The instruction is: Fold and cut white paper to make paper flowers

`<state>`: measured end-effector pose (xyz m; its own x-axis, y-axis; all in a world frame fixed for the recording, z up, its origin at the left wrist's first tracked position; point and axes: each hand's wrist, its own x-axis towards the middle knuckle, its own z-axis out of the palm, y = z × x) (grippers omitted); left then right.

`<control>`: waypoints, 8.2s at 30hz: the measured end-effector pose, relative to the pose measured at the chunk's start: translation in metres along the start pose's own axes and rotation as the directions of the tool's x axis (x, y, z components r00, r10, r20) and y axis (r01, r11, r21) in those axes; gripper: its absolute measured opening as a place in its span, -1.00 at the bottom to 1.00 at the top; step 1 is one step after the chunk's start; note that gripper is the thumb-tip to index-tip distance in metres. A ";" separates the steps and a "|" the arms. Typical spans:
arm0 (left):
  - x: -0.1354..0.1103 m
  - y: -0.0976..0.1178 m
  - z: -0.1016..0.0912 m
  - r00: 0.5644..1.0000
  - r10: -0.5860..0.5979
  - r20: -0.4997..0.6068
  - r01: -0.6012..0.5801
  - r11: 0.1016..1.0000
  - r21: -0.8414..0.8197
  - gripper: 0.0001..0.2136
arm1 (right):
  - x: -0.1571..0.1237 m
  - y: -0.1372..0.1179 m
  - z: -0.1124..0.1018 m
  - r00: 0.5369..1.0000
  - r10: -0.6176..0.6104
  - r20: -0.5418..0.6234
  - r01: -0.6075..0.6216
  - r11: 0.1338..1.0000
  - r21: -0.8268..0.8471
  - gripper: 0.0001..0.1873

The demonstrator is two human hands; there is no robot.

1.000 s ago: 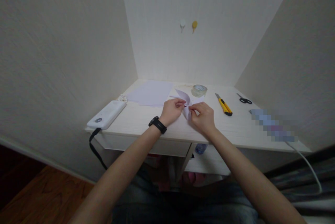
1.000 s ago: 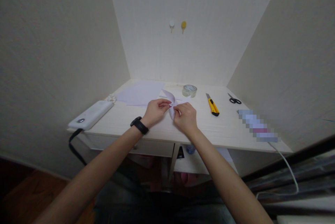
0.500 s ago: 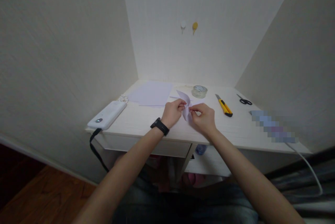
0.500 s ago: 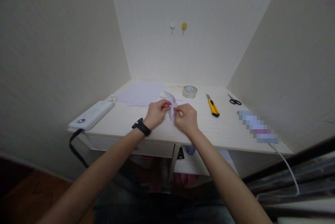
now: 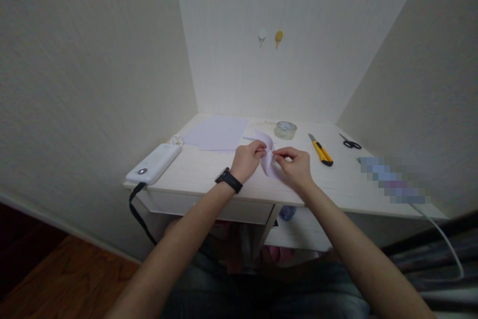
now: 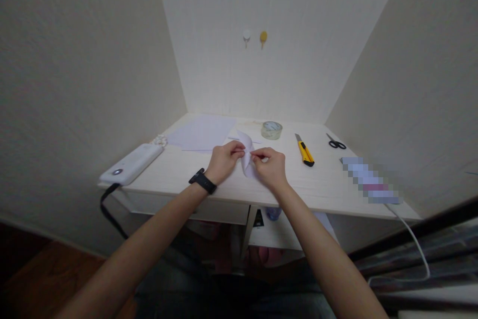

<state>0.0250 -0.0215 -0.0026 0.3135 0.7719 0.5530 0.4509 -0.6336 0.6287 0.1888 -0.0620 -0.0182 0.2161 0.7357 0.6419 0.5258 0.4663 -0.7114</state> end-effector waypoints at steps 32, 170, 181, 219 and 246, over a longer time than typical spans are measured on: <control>-0.005 0.010 -0.019 0.933 0.347 -0.092 -0.278 0.862 0.424 -0.83 | 0.005 0.002 -0.001 0.989 -0.151 -0.003 0.148 0.974 -0.172 -0.83; -0.034 0.060 0.017 0.829 -0.502 0.247 0.344 0.110 -0.932 -0.59 | -0.014 -0.021 -0.007 0.801 -0.598 -0.022 0.524 0.720 -0.455 -0.89; -0.035 0.051 0.017 0.832 -0.483 0.273 0.342 0.058 -0.938 -0.54 | -0.012 -0.015 -0.009 0.923 -0.385 0.025 0.378 0.891 -0.250 -0.91; -0.037 0.051 0.022 0.808 -0.560 0.185 0.379 0.253 -0.890 -0.62 | -0.006 -0.004 -0.008 0.991 -0.135 -0.016 0.135 0.990 0.050 -0.81; -0.039 0.050 0.019 0.852 -0.456 0.258 0.399 0.244 -0.884 -0.56 | -0.001 0.006 -0.011 1.000 -0.020 -0.019 0.023 0.983 0.183 -0.74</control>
<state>0.0514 -0.0817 -0.0032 0.2777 0.9597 0.0435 -0.5037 0.1069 0.8573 0.2014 -0.0650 -0.0198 0.2214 0.7164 0.6616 0.3716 0.5653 -0.7365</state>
